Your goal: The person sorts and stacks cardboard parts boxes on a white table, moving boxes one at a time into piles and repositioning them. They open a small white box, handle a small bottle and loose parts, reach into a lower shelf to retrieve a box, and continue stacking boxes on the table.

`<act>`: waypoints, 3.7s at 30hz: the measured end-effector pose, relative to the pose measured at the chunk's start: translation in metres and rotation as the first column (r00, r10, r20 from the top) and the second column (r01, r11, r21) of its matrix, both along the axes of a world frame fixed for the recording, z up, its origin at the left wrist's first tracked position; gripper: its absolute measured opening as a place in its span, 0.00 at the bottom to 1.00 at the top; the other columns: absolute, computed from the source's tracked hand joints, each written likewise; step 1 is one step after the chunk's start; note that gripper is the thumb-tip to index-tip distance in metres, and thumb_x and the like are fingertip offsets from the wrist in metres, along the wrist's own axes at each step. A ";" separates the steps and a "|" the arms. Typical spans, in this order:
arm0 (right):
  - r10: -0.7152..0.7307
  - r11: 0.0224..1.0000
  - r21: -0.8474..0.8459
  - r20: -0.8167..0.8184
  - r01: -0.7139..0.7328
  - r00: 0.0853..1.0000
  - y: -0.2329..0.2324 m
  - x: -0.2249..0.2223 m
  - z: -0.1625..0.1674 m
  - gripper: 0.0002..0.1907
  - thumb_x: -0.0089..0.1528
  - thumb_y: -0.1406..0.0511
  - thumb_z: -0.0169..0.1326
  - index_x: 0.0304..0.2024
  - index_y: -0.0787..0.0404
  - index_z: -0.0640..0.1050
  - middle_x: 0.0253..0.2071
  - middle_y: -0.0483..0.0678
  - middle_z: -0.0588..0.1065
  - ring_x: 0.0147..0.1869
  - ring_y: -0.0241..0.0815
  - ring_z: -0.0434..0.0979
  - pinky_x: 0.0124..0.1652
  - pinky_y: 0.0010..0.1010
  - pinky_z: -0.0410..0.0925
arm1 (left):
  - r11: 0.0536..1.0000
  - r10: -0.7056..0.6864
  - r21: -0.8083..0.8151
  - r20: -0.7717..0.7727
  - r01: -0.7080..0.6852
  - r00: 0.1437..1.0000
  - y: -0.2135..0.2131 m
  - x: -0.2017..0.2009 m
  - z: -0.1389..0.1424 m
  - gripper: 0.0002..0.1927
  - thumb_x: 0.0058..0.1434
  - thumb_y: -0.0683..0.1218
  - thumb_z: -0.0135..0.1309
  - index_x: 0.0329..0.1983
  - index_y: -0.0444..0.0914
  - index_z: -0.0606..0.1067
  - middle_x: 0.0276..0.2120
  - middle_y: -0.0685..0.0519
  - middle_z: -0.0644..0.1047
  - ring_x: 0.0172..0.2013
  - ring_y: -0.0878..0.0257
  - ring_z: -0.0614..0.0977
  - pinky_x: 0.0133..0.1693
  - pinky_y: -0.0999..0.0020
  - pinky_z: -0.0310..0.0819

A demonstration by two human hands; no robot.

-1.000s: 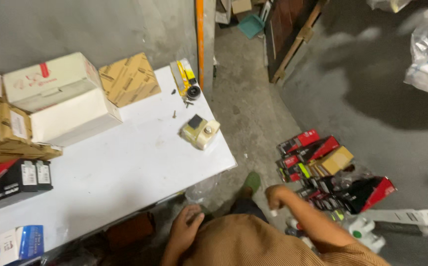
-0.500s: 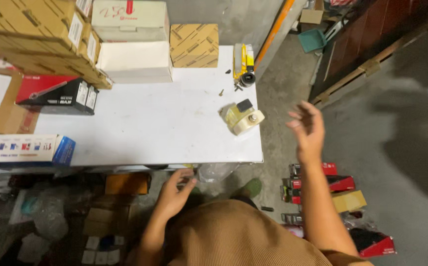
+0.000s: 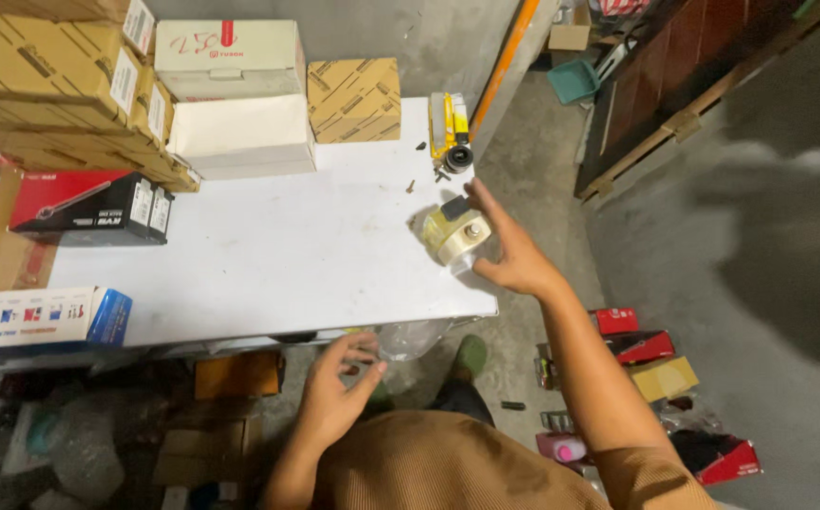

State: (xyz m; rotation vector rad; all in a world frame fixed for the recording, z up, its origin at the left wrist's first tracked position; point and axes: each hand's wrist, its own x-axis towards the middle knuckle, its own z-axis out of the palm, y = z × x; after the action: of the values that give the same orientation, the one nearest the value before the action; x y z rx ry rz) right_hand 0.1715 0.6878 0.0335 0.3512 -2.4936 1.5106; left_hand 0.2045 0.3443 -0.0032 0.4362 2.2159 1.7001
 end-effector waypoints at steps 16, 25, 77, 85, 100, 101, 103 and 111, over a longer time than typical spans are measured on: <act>-0.105 0.977 0.198 0.126 0.078 0.986 -0.007 -0.009 0.021 0.51 0.48 0.67 0.60 0.75 0.56 0.58 0.66 0.60 0.70 0.69 0.56 0.69 0.65 0.38 0.63 | 0.986 -0.003 -0.156 -0.391 -0.063 0.920 0.087 -0.044 0.071 0.60 0.40 0.46 0.74 0.72 0.36 0.51 0.65 0.37 0.61 0.63 0.45 0.69 0.57 0.53 0.69; 0.268 0.962 -0.091 0.143 -0.257 0.953 0.079 -0.036 0.018 0.36 0.54 0.71 0.55 0.67 0.60 0.69 0.65 0.56 0.74 0.62 0.48 0.78 0.56 0.34 0.70 | 0.968 0.018 -0.218 -0.429 -0.122 0.903 0.153 -0.080 0.058 0.58 0.43 0.46 0.72 0.74 0.34 0.52 0.61 0.38 0.67 0.60 0.42 0.72 0.58 0.53 0.70; 0.145 0.987 -0.076 0.007 -0.144 0.989 0.111 -0.187 0.019 0.38 0.53 0.64 0.61 0.67 0.57 0.69 0.63 0.52 0.71 0.62 0.48 0.76 0.54 0.37 0.73 | 0.946 0.183 -0.159 -0.456 -0.282 0.871 0.187 -0.192 0.137 0.45 0.45 0.47 0.75 0.64 0.33 0.66 0.53 0.49 0.77 0.52 0.59 0.81 0.51 0.64 0.78; 0.180 0.970 -0.126 -0.212 -0.209 0.960 0.147 -0.226 -0.008 0.50 0.55 0.65 0.69 0.75 0.61 0.59 0.68 0.59 0.70 0.72 0.53 0.71 0.67 0.41 0.65 | 0.909 -0.207 -0.417 -0.461 -0.004 0.863 0.268 -0.307 0.114 0.46 0.39 0.51 0.74 0.63 0.35 0.70 0.54 0.40 0.75 0.56 0.45 0.77 0.56 0.57 0.71; -0.121 0.988 0.071 -0.206 0.138 0.971 0.125 -0.240 -0.013 0.48 0.48 0.60 0.69 0.68 0.64 0.64 0.60 0.60 0.73 0.65 0.59 0.71 0.62 0.48 0.62 | 0.659 -0.273 -0.689 -0.592 -0.301 0.758 0.287 -0.313 0.119 0.45 0.39 0.48 0.71 0.63 0.40 0.69 0.60 0.45 0.72 0.66 0.45 0.64 0.63 0.47 0.59; -0.150 0.983 0.074 -0.213 0.169 0.966 0.123 -0.237 -0.013 0.48 0.48 0.61 0.69 0.68 0.64 0.64 0.61 0.60 0.71 0.66 0.59 0.69 0.62 0.49 0.61 | 0.664 -0.263 -0.684 -0.592 -0.302 0.762 0.288 -0.312 0.116 0.44 0.40 0.48 0.71 0.63 0.39 0.68 0.60 0.45 0.72 0.66 0.45 0.64 0.63 0.47 0.59; -0.180 0.973 0.099 -0.231 0.208 0.956 0.118 -0.231 -0.015 0.48 0.49 0.61 0.68 0.69 0.65 0.63 0.64 0.60 0.69 0.67 0.58 0.67 0.61 0.51 0.57 | 0.717 -0.277 -0.628 -0.656 -0.303 0.702 0.286 -0.311 0.108 0.47 0.39 0.49 0.70 0.64 0.35 0.67 0.62 0.41 0.70 0.65 0.43 0.65 0.62 0.48 0.60; -0.392 0.913 -0.026 -0.343 0.408 0.854 0.096 -0.198 -0.030 0.30 0.54 0.63 0.65 0.58 0.58 0.72 0.50 0.53 0.74 0.56 0.55 0.72 0.54 0.46 0.63 | 0.783 -0.131 -0.504 -0.705 -0.363 0.697 0.260 -0.289 0.083 0.38 0.50 0.49 0.66 0.64 0.34 0.70 0.61 0.40 0.72 0.63 0.42 0.69 0.63 0.49 0.62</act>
State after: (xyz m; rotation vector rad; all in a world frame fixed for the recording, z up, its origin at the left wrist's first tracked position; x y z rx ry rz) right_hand -0.0264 0.7835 0.0032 0.0779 -2.1578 1.1157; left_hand -0.0841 0.6044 0.0797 0.8949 3.2436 0.7515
